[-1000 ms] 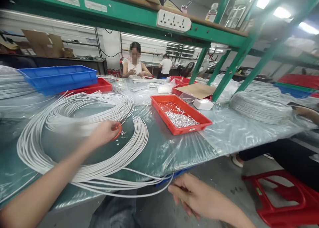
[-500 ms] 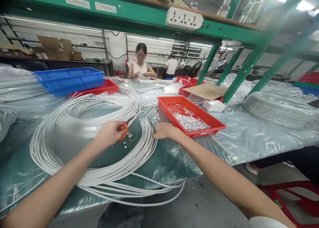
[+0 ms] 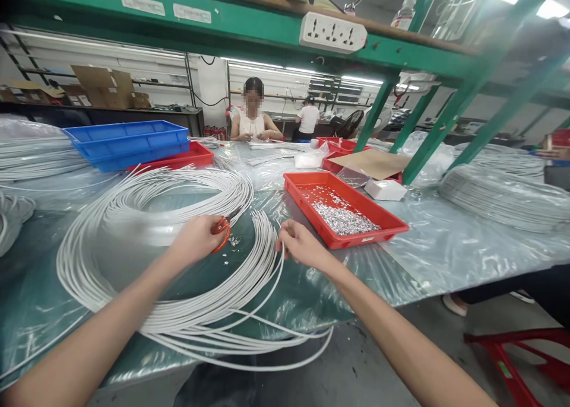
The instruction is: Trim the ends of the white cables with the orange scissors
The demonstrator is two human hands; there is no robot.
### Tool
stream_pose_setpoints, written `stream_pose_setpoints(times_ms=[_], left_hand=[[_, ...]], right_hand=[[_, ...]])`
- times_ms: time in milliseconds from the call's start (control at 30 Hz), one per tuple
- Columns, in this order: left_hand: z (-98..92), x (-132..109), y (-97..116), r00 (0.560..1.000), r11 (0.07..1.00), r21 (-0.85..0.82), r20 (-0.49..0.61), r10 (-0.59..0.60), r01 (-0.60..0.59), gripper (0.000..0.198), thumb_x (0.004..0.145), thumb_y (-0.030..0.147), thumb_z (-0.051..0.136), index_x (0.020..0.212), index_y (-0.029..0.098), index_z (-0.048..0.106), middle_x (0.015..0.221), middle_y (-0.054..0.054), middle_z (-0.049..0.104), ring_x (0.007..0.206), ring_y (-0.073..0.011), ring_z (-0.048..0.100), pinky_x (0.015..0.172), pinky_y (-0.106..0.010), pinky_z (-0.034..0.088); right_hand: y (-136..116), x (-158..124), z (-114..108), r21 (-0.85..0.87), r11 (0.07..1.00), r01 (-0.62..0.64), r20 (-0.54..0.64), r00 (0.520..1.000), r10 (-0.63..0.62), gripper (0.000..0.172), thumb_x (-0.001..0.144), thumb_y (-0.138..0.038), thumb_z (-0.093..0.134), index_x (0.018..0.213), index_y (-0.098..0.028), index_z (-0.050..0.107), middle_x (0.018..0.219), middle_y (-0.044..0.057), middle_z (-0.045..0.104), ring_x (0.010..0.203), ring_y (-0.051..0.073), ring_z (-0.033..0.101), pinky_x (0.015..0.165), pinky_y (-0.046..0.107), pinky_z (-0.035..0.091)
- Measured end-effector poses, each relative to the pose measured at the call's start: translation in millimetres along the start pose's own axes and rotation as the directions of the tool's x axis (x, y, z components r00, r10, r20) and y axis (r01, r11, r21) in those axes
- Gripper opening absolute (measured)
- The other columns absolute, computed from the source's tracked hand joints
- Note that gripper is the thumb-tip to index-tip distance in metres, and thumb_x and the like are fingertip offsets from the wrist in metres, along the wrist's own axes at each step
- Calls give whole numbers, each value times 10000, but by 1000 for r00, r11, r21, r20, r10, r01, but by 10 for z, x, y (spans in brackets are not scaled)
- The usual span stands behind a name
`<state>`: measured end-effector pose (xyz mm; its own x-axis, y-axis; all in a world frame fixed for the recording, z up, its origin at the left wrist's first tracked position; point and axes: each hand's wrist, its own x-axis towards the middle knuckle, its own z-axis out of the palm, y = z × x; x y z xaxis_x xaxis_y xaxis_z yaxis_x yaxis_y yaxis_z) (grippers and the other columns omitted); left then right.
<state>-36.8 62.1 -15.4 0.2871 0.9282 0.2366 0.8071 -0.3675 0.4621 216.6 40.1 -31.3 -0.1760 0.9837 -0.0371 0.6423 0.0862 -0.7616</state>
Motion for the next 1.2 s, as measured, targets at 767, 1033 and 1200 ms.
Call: stream_pose_setpoints(times_ms=[767,1033,1200], left_hand=[[103,-48,106,995,973,-228,82,58,-38,420,934,491,442,640,195,396,543,33,426,521,-109,342,528,-251,245],[107,-67,145,981,988,-106,151,124,-108,430,924,482,464,617,195,376,524,37,385,522,-111,311,557,-263,250],[86,-69,131,973,987,-153,219,76,-43,465,909,531,462,601,192,380,522,36,388,504,-101,290,505,-260,219]], right_hand=[[-323,257,378,804,581,122,31,969,-246,292,870,-478,621,855,-190,577,558,-104,257,425,46,199,385,184,280],[-306,255,417,734,646,212,-19,956,-292,347,869,-535,598,766,-210,534,520,-98,244,395,58,223,360,193,230],[-277,265,437,699,681,219,-11,955,-296,339,882,-524,588,763,-208,550,479,-98,270,383,65,231,352,197,248]])
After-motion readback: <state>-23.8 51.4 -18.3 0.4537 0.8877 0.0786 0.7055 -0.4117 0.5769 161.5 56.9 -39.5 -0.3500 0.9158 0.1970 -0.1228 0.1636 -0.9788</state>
